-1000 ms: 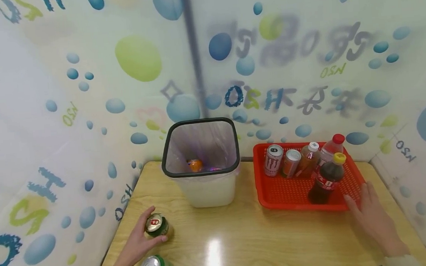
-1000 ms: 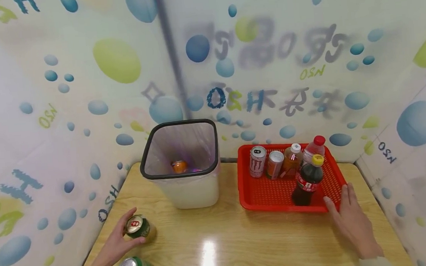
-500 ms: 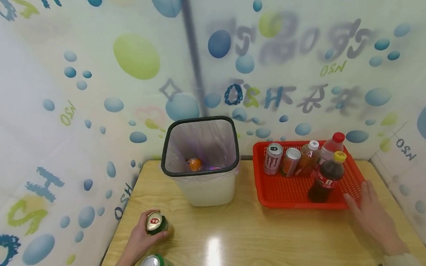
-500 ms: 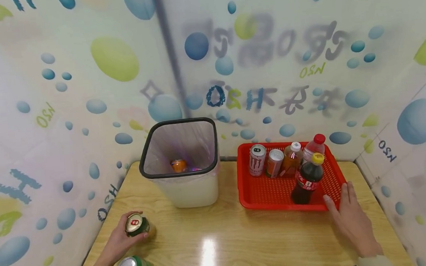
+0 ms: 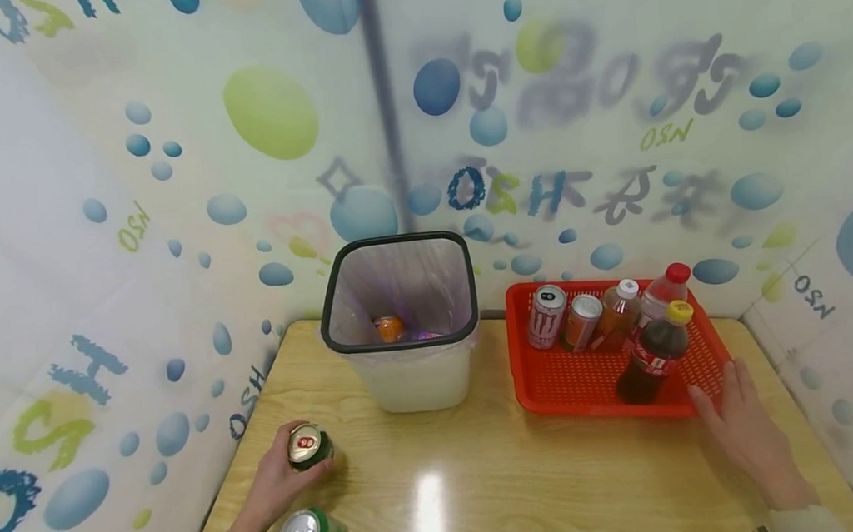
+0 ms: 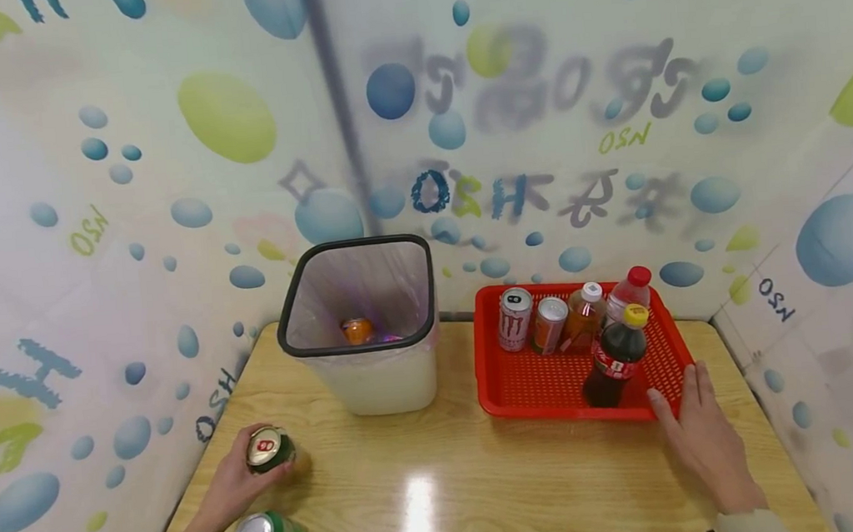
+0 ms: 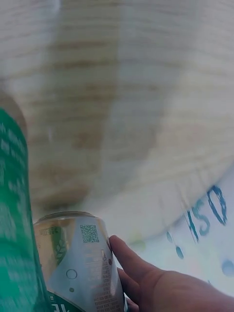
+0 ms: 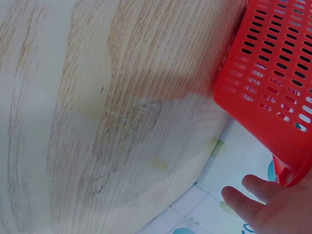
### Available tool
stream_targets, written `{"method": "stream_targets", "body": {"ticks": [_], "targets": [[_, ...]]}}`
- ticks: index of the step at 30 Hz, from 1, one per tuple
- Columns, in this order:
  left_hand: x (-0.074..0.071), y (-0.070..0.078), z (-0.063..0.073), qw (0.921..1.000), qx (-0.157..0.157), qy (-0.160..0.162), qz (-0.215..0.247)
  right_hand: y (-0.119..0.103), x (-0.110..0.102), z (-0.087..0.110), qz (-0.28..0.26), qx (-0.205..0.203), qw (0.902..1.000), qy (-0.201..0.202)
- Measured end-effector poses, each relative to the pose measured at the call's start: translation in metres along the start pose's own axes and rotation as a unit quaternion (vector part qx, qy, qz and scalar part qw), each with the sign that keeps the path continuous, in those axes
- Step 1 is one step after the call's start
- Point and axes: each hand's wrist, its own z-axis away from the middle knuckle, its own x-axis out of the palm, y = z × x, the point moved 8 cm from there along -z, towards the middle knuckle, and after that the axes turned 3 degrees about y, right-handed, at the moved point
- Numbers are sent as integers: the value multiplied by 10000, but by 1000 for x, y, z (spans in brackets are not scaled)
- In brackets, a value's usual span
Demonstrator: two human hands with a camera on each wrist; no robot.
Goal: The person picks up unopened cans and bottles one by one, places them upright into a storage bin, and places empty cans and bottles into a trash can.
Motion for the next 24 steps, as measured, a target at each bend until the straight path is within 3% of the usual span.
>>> {"method": "stream_targets", "body": {"ticks": [6, 12, 24], "targets": [[-27, 30, 2, 9983, 482, 287, -167, -4, -3, 0, -16, -4, 10000, -30], [-53, 70, 2, 9903, 1177, 695, -257, -1, -2, 0, 41, 123, 9999, -85], [-66, 134, 11, 9835, 1518, 830, -523, -2, -2, 0, 21, 64, 9999, -106]]}}
